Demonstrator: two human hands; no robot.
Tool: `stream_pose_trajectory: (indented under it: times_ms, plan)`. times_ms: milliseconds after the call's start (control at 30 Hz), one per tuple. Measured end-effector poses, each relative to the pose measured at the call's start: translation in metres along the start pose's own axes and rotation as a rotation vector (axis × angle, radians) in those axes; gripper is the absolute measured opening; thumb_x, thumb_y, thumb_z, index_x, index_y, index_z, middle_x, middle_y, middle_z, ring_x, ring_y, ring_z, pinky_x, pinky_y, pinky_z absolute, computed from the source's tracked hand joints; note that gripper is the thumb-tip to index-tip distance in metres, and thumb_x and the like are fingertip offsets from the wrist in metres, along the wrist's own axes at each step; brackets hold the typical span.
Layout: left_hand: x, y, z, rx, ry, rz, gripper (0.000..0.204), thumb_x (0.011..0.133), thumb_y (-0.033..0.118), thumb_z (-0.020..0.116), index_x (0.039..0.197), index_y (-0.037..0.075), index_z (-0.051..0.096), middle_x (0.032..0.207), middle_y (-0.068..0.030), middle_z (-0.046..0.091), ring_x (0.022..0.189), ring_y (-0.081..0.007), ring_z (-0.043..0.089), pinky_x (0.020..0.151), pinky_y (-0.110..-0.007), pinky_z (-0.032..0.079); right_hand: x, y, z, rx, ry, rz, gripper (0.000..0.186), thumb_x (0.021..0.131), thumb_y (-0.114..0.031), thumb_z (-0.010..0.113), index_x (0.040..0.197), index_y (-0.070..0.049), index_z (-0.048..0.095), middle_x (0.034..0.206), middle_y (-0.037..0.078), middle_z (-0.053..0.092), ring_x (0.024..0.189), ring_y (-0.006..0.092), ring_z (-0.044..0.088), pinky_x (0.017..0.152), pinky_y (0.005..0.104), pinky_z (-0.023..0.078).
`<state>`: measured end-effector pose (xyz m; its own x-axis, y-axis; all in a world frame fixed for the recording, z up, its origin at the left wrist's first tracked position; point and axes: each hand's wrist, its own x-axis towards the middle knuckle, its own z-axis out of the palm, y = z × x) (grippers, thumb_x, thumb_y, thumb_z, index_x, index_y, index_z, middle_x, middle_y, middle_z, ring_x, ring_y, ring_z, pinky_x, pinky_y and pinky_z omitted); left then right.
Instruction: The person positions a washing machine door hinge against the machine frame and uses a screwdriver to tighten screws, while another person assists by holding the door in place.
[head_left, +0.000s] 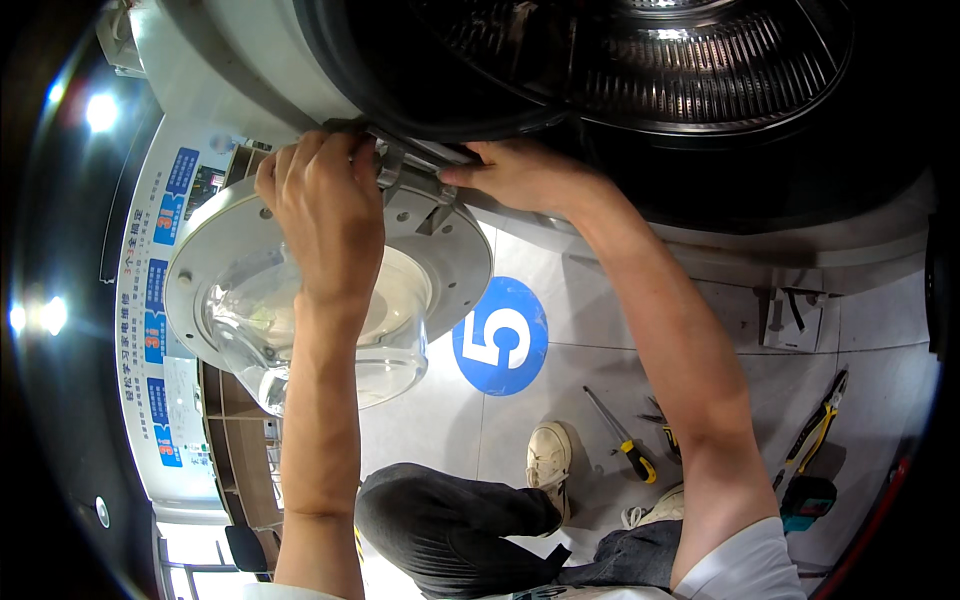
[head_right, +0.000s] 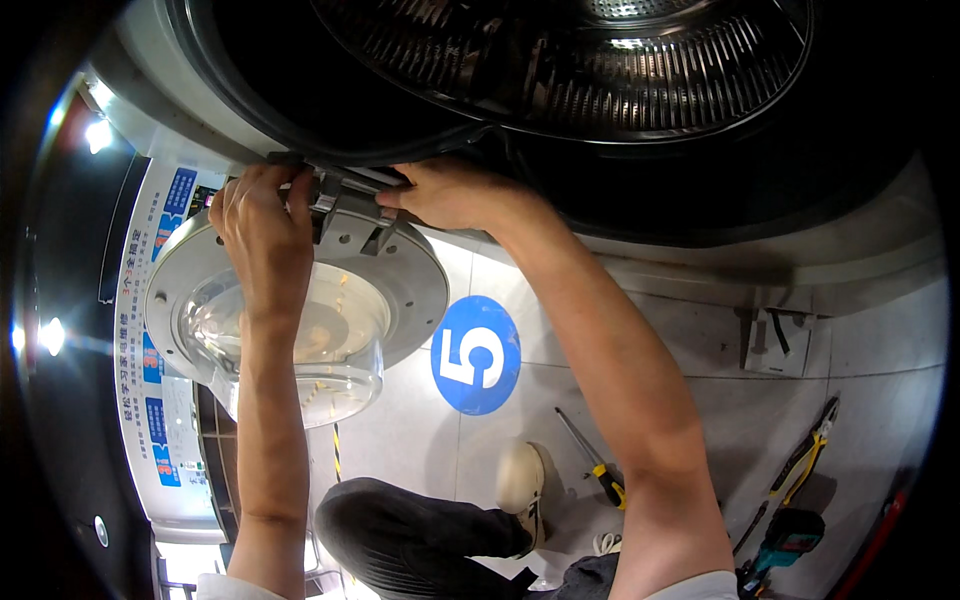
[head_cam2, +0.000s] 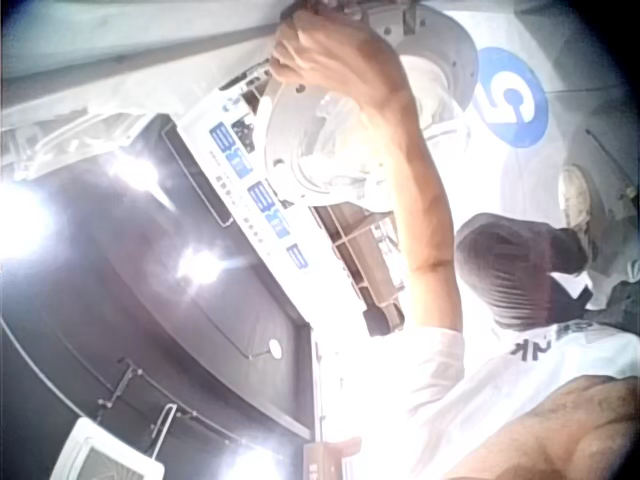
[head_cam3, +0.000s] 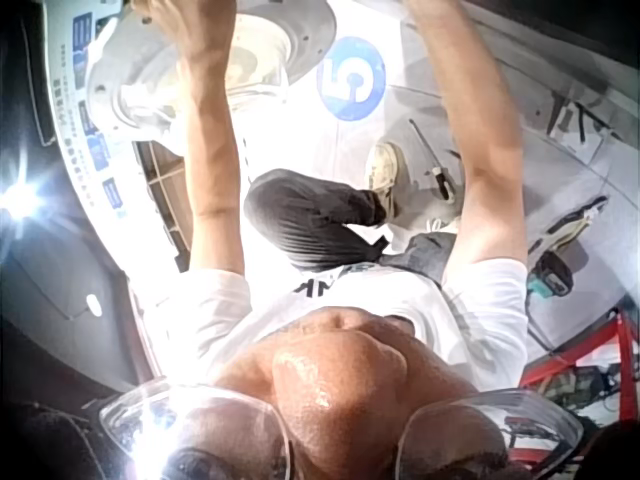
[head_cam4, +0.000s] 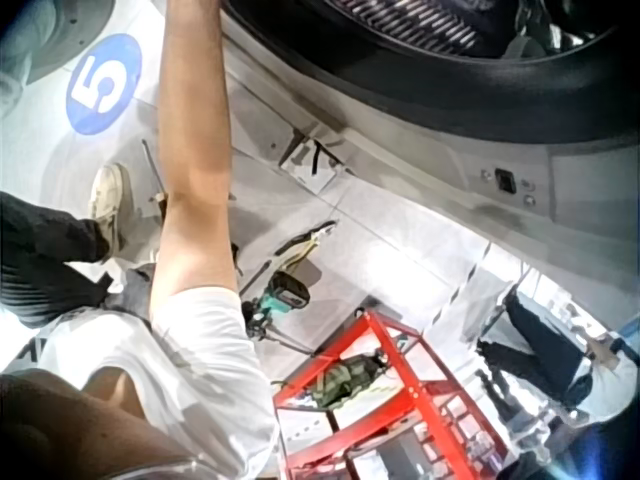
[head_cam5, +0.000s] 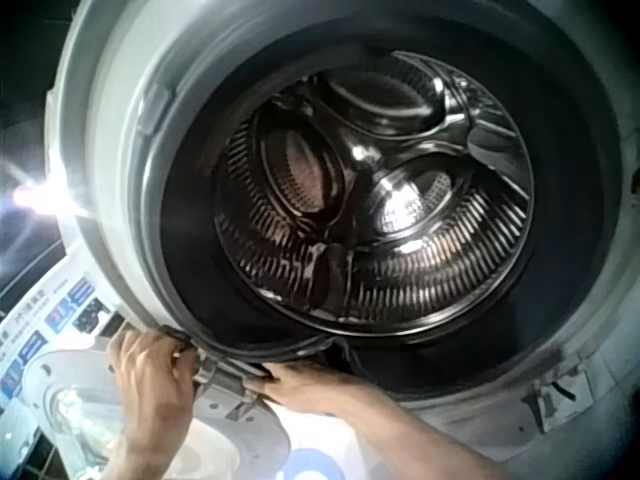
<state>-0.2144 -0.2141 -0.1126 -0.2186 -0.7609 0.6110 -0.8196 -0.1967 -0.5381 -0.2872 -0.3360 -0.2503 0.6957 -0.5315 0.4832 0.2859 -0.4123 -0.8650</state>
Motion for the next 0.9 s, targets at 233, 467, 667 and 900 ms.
stream_pose_trajectory:
  times_ms: [233, 467, 667, 900]
  plan:
    - [0.001, 0.003, -0.003, -0.012, -0.034, -0.05, 0.009, 0.08, 0.008, 0.067, 0.088, 0.003, 0.068, 0.085, -0.0106, 0.063, 0.088, -0.0311, 0.056, 0.093, -0.044, 0.036, -0.002, -0.001, -0.002, 0.064, -0.026, -0.004, 0.05, 0.092, -0.028, 0.062, 0.136, -0.009, 0.05, 0.133, 0.013, 0.058, 0.122, 0.0279, 0.054, 0.103, 0.0367, 0.041]
    - [-0.013, 0.004, -0.016, 0.012, 0.134, 0.062, 0.019, 0.08, 0.005, 0.069, 0.098, 0.004, 0.066, 0.102, -0.0109, 0.064, 0.098, -0.0289, 0.059, 0.101, -0.045, 0.035, 0.0, -0.003, -0.003, 0.124, -0.094, 0.063, 0.057, 0.091, -0.03, 0.065, 0.14, -0.008, 0.046, 0.14, 0.011, 0.052, 0.129, 0.0235, 0.047, 0.109, 0.0348, 0.035]
    - [-0.117, 0.108, -0.038, -0.724, -0.367, 0.108, 0.024, 0.075, 0.009, 0.071, 0.097, 0.004, 0.062, 0.092, -0.013, 0.06, 0.086, -0.0304, 0.057, 0.076, -0.04, 0.043, 0.013, 0.012, -0.01, 0.192, -0.136, 0.006, 0.075, 0.088, -0.039, 0.067, 0.146, -0.002, 0.037, 0.146, 0.012, 0.045, 0.13, 0.0211, 0.044, 0.107, 0.031, 0.034]
    - [-0.329, 0.196, 0.0, -0.75, -1.719, -0.572, 0.045, 0.092, 0.043, 0.056, 0.096, 0.0, 0.066, 0.095, -0.0211, 0.068, 0.094, -0.0387, 0.064, 0.084, -0.044, 0.049, -0.023, -0.028, -0.017, 0.095, 0.044, -0.239, 0.049, 0.09, -0.015, 0.062, 0.134, 0.004, 0.049, 0.116, 0.015, 0.065, 0.094, 0.0191, 0.062, 0.081, 0.032, 0.048]
